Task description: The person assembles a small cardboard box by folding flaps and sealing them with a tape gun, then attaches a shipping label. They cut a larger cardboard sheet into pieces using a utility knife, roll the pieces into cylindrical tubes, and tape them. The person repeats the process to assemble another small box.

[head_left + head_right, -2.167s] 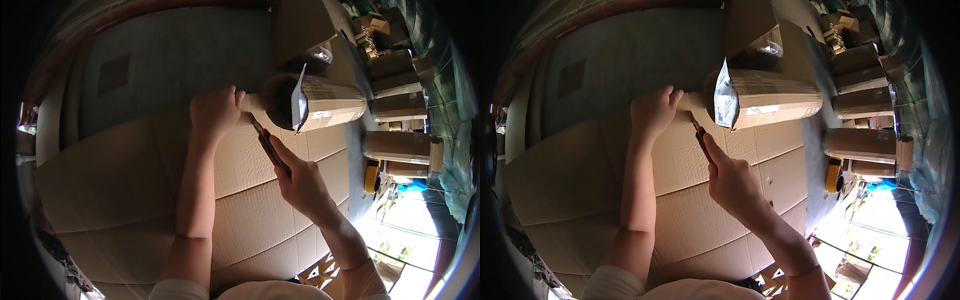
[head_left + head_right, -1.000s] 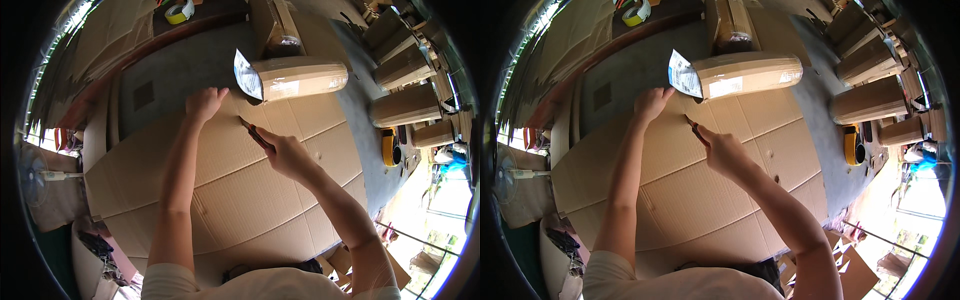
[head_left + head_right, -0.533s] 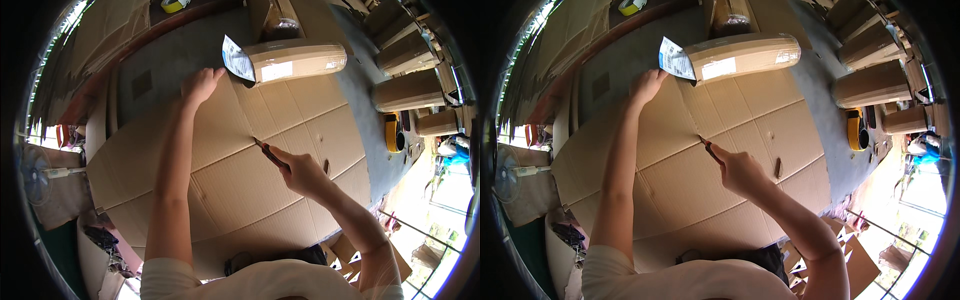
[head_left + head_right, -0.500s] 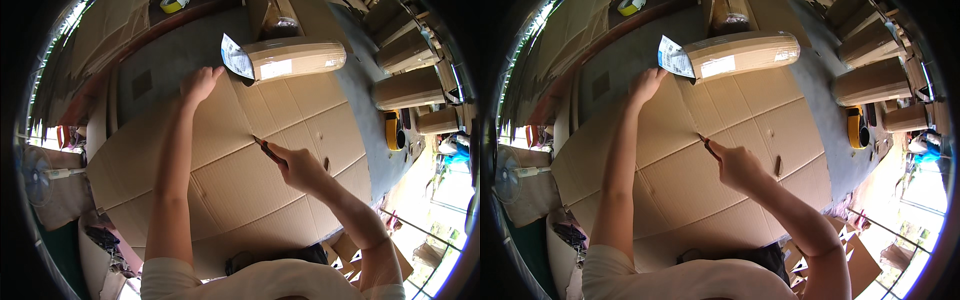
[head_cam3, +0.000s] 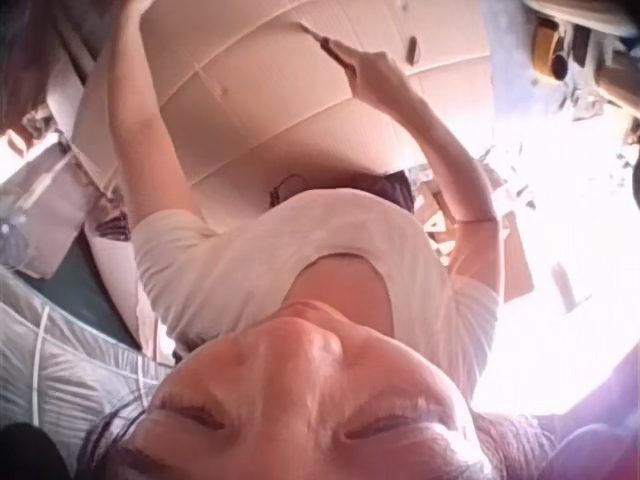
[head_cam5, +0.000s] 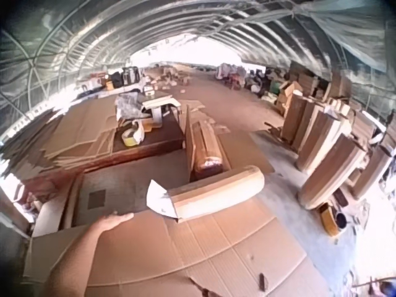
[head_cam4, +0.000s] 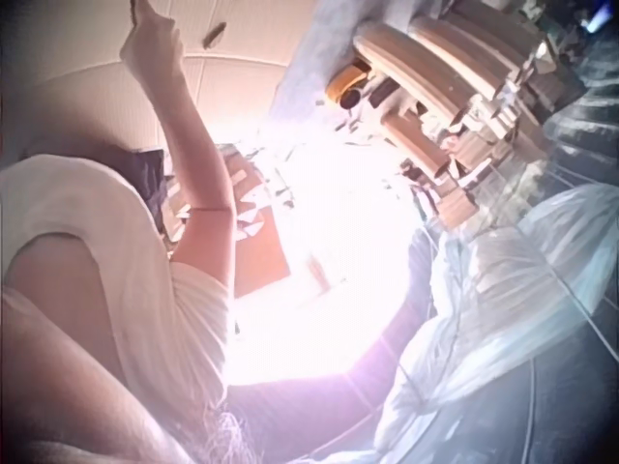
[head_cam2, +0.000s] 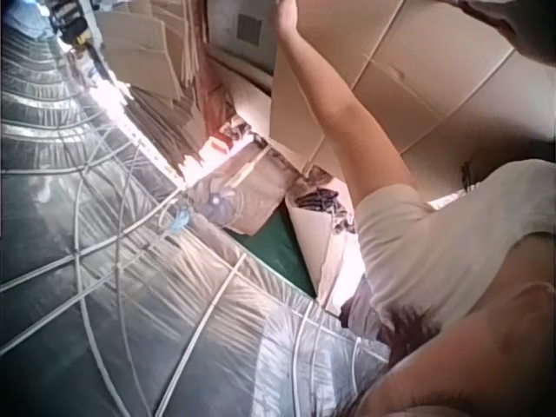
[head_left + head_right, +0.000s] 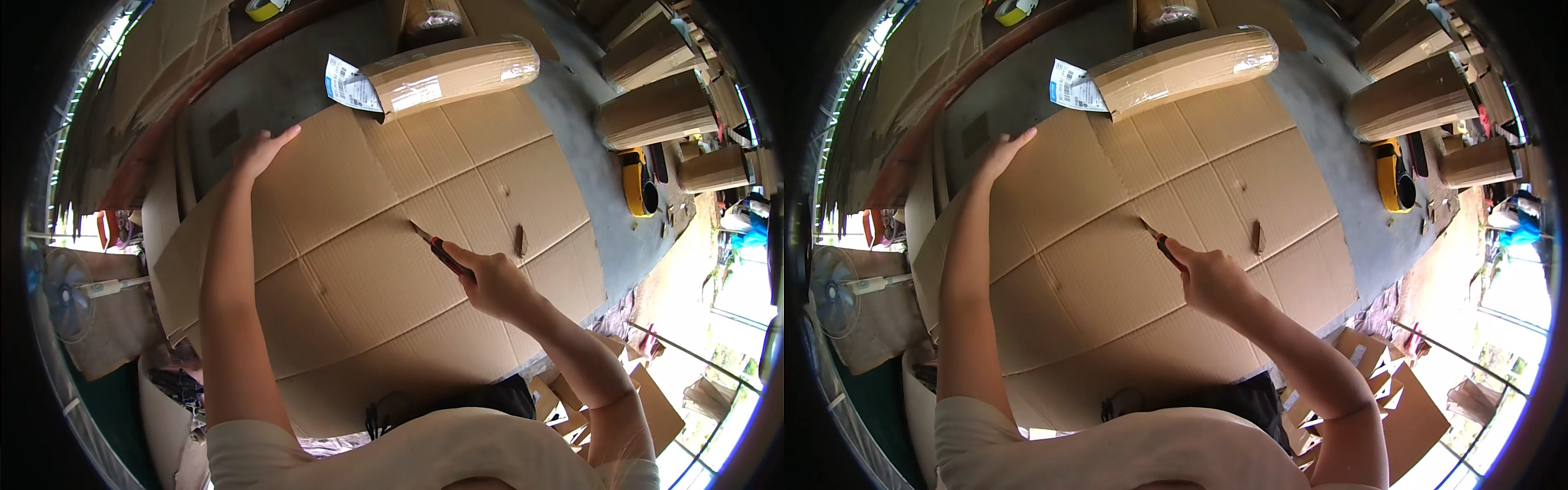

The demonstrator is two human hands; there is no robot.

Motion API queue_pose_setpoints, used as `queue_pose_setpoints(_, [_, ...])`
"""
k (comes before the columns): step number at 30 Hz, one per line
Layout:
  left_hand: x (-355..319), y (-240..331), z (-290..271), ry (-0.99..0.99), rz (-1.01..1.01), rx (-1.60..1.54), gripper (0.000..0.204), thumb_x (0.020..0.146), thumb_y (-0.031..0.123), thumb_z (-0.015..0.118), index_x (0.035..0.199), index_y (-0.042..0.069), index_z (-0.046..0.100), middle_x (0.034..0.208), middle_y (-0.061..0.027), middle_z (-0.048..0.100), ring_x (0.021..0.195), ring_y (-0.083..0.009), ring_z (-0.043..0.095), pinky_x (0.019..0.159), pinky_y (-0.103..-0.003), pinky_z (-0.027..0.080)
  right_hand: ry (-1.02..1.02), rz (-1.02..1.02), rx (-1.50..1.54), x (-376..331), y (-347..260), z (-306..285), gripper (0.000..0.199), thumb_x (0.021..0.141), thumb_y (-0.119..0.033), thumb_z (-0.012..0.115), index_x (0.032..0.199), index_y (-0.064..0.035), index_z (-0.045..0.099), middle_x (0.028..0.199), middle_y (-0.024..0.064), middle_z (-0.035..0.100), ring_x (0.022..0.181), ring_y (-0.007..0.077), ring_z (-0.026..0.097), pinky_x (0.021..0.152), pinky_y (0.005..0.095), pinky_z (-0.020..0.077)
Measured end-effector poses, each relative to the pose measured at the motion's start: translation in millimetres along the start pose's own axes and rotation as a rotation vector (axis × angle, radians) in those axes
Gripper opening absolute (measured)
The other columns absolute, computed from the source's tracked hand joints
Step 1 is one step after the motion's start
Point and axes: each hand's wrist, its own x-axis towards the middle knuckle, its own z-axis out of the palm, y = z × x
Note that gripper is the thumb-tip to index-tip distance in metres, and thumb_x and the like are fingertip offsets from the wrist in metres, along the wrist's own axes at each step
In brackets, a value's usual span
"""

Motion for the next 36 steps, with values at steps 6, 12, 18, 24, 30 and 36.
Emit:
queue_pose_setpoints(6, [-12.4, 10.2, -36.5, -0.125, 0.122, -0.128, 0.063, 0.076, 0.060, 0.052, 0.073, -0.002, 0.064, 0.067, -0.0094, 0.063, 0.065, -0.0191, 0.061, 0.063, -0.029, 0.045, 0.053, -0.032, 0.057, 3.7, -0.2, -0.7, 0.041, 0.082, -0.008, 0.051, 0.123, -0.0126, 0.046, 0.066, 0.0193, 0.061, 0.056, 0.0324, 0.061, 0.051, 0.0427, 0.0472])
queue_pose_setpoints(12, [-29.7, 10.5, -51.0, -0.115, 0.137, -0.190, 0.062, 0.077, 0.060, 0.052, 0.070, -0.001, 0.063, 0.063, -0.0076, 0.061, 0.061, -0.0169, 0.059, 0.061, -0.028, 0.044, -0.023, -0.039, 0.083, -30.3, 2.9, -3.7, 0.046, 0.083, -0.005, 0.052, 0.127, -0.0139, 0.045, 0.077, 0.0185, 0.064, 0.055, 0.0248, 0.062, 0.052, 0.0364, 0.0474])
queue_pose_setpoints(18, [-23.9, 15.8, -58.7, -0.122, 0.131, -0.149, 0.061, 0.076, 0.058, 0.054, 0.077, -0.002, 0.063, 0.075, -0.0104, 0.062, 0.073, -0.0178, 0.059, 0.067, -0.031, 0.043, -0.010, -0.022, 0.039, -31.3, -4.2, -8.0, 0.037, 0.084, -0.009, 0.047, 0.121, -0.0128, 0.046, 0.067, 0.0213, 0.059, 0.059, 0.0361, 0.060, 0.053, 0.0451, 0.0458])
queue_pose_setpoints(24, [-27.6, 8.2, -66.4, -0.122, 0.157, -0.233, 0.062, 0.077, 0.057, 0.054, 0.072, -0.004, 0.061, 0.068, -0.0076, 0.058, 0.065, -0.0150, 0.055, 0.061, -0.029, 0.042, -0.056, -0.012, -0.062, -81.5, 14.4, 4.4, 0.045, 0.082, -0.008, 0.046, 0.126, -0.0171, 0.043, 0.062, 0.0188, 0.058, 0.055, 0.0334, 0.059, 0.050, 0.0436, 0.0452])
queue_pose_setpoints(30, [-50.3, 28.6, -74.7, -0.110, 0.166, -0.243, 0.062, 0.078, 0.058, 0.054, 0.069, -0.003, 0.059, 0.063, -0.0049, 0.055, 0.061, -0.0135, 0.053, 0.059, -0.028, 0.041, -0.080, 0.069, -0.029, -90.1, 12.3, 8.8, 0.045, 0.082, -0.009, 0.048, 0.126, -0.0187, 0.044, 0.065, 0.0181, 0.060, 0.056, 0.0324, 0.060, 0.054, 0.0425, 0.0469])
queue_pose_setpoints(36, [-36.2, 19.4, -73.4, -0.064, 0.191, -0.149, 0.068, 0.078, 0.060, 0.051, 0.084, -0.007, 0.063, 0.076, -0.0109, 0.061, 0.076, -0.0188, 0.057, 0.071, -0.029, 0.042, -0.074, 0.052, 0.027, -93.7, 23.9, 17.6, 0.049, 0.081, -0.009, 0.046, 0.128, -0.0210, 0.040, 0.066, 0.0209, 0.058, 0.059, 0.0359, 0.059, 0.055, 0.0448, 0.0459])
